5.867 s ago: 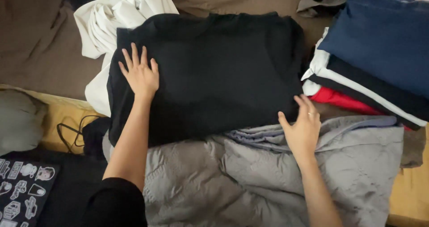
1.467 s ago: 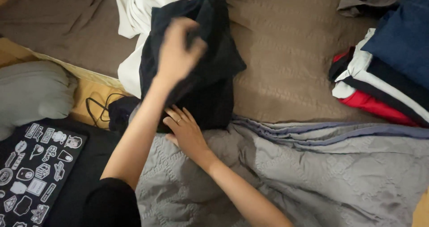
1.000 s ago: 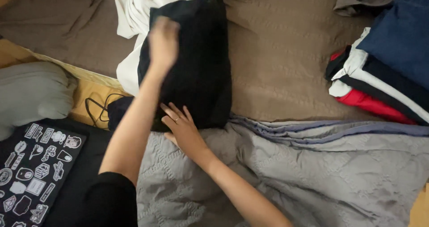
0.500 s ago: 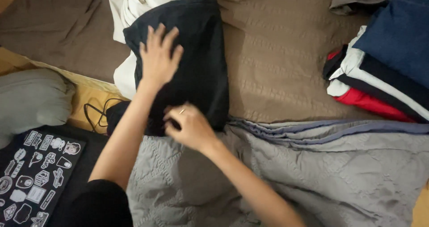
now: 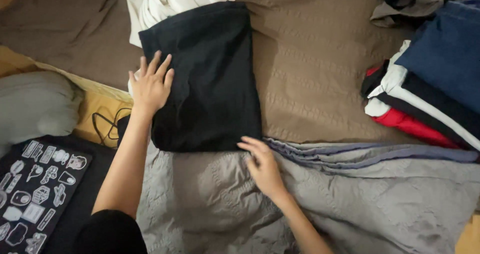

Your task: Folding a black t-shirt and a white button-down shirt on a bed.

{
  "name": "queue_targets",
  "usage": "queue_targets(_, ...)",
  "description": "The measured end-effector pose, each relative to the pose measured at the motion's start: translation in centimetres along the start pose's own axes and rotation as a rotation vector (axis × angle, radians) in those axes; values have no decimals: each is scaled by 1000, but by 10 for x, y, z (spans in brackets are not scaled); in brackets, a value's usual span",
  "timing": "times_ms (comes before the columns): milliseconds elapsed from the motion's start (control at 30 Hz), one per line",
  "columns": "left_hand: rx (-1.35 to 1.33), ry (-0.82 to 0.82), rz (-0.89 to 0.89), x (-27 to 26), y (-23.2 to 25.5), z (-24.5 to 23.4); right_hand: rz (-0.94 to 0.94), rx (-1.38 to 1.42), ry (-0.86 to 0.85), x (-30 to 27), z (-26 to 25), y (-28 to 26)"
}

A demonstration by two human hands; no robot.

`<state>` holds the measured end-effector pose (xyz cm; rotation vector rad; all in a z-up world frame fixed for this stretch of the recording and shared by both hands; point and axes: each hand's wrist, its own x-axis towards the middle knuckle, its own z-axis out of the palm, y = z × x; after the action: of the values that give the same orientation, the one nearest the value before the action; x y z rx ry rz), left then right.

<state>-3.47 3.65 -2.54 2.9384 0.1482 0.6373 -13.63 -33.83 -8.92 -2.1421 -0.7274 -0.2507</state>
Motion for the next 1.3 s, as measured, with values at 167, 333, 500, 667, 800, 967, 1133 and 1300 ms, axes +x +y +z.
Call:
queue_targets(167,-30,19,107,-58,18,-66,387,563,219,2,-6,49)
queue_targets(333,-16,-316,442,-113,38,-110,588,562,-136,50,17,97)
queue_targets(500,122,-341,443,-117,45,-108,715,816,-390,104,-19,35)
queue_targets(667,34,-234,420,-114,62,-90,855,1505,-321,130,-77,-39)
queue_targets(800,-419,165,381,-116,81,-65,692,1836,-229,127,-113,-56)
queue_targets(967,-1068,126,205,-119,134,-127,402,1562,-37,93,-209,-76)
queue_targets(1133,-1183,20,218,-95,158,-153,522,1075,169,69,-319,-50)
queue_targets(1300,-1152,61,251,49,217,-184,487,800,289,123,-344,-32)
